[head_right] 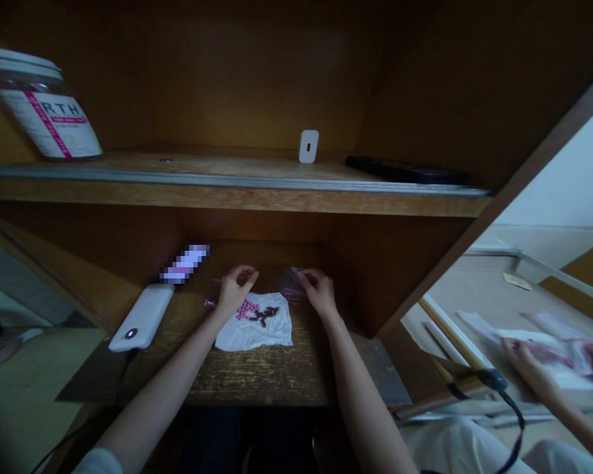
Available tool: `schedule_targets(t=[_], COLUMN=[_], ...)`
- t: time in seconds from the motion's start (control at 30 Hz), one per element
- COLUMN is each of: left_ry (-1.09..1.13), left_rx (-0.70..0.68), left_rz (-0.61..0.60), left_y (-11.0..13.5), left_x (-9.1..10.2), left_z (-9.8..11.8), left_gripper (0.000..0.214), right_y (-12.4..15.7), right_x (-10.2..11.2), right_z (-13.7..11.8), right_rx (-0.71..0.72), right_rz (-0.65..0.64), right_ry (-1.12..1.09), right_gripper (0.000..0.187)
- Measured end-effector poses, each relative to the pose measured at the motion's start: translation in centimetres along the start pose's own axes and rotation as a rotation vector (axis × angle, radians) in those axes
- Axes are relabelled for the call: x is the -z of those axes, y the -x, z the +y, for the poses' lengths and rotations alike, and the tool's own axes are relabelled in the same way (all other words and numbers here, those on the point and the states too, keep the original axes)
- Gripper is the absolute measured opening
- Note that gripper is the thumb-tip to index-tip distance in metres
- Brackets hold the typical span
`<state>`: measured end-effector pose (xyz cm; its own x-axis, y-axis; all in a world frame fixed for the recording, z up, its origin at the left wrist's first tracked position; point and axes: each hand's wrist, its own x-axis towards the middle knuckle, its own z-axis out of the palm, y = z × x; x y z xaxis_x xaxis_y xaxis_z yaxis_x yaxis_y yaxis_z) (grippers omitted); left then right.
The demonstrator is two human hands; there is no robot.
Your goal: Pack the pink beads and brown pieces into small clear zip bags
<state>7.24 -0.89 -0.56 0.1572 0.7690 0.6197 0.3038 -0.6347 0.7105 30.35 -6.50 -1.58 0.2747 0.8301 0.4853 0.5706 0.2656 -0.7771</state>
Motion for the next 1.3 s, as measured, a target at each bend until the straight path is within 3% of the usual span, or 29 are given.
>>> schedule_targets(t=[0.13,0.27,0.37,0.57,0.83,1.07,1.3], left_ry=[-0.020,-0.086,-0.148,-0.268,-0.398,-0.208,-0.053], left_rx=[-0.008,-0.100,-0.195,-0.288,-0.206,-0.197,0.016], left_rz=[-0.095,-0.113,-0.165,-0.202,-0.150,-0.247,-0.223], left_y=[0.9,1.5,2.0,2.8,2.8,2.7,2.2], left_x=[0.9,1.1,0.6,-0.1,0.0,-0.2,-0.5], left_z=[0.1,0.5,1.0,1.5,1.5,1.3,0.6], left_gripper=[0.018,0.024,0.027,0.017,0.018,0.023,0.018], right_y=[0.8,1.6,2.0,2.5,2.8,2.7,2.7], right_x=[-1.9,-3.8,-4.8,-5.5,-5.4,-5.1,-5.0], right_z=[-2.0,-3.7,-4.4,-4.7,-5.3,-5.5,-5.4], right_rx=[-0.078,-0.143,-0.140,-0.059,0.108,0.082,0.059], right_rz=[0.053,-0.107,-0.160,-0.147,-0.098,-0.094,-0.126], right_ry=[-0.273,-0.444,-0.493,-0.445,-0.280,-0.245,-0.229], right_gripper=[0.031,0.031,0.029,0.028,0.026,0.027,0.028])
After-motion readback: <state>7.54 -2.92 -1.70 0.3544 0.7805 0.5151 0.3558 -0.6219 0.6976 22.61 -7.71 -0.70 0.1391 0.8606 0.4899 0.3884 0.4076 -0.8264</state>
